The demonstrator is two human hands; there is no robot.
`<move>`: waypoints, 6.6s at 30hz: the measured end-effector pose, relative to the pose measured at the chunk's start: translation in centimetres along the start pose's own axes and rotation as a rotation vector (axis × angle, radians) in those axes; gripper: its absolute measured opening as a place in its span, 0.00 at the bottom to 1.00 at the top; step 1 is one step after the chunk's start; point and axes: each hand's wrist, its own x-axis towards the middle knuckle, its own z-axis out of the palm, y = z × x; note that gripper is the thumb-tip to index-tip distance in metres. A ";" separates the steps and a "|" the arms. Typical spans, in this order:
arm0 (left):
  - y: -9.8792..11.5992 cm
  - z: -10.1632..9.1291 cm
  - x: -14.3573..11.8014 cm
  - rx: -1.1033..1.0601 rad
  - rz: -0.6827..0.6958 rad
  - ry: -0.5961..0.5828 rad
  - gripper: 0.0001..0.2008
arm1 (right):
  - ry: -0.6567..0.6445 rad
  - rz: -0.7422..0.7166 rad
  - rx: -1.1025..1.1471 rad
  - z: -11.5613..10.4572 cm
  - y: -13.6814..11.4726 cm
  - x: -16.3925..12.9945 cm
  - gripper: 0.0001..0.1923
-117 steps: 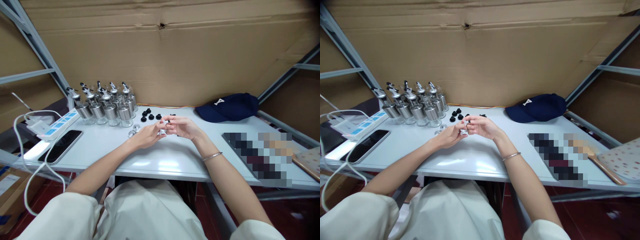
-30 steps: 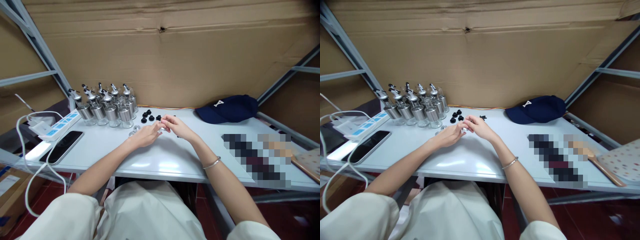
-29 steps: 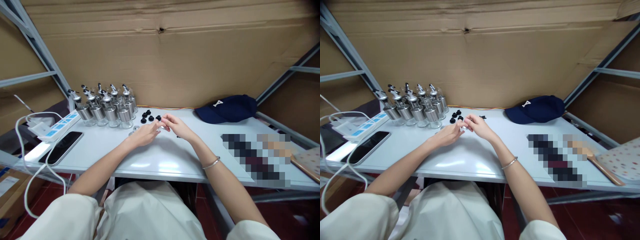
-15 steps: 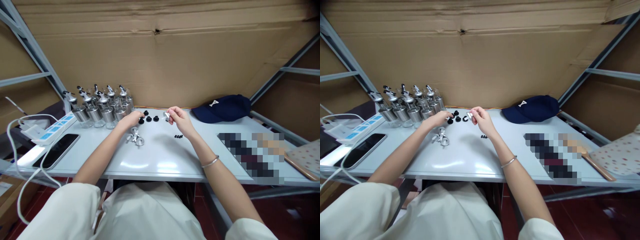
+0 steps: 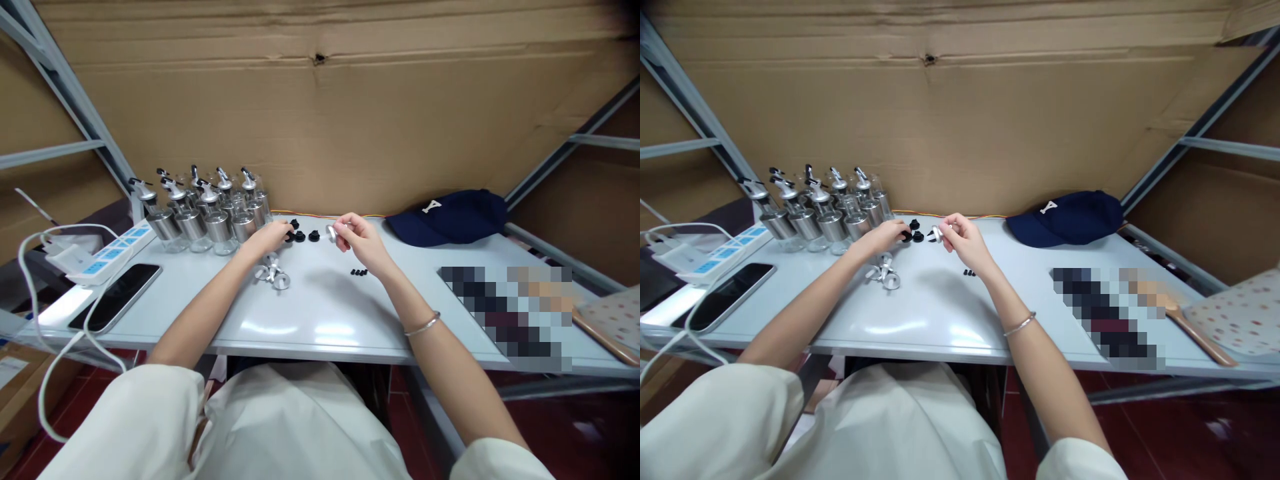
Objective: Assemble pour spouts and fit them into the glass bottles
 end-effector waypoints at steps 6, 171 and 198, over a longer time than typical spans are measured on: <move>5.3 -1.4 -2.6 -0.341 0.060 0.447 0.11 | 0.032 -0.027 0.000 -0.2 0.1 0.2 0.15; 8.6 0.7 -5.4 -0.980 0.003 0.182 0.10 | -0.473 0.156 -0.082 1.5 -0.5 -1.3 0.10; 8.7 1.0 -5.4 -1.128 0.055 0.271 0.13 | -0.519 0.155 0.090 0.8 -0.5 -1.1 0.15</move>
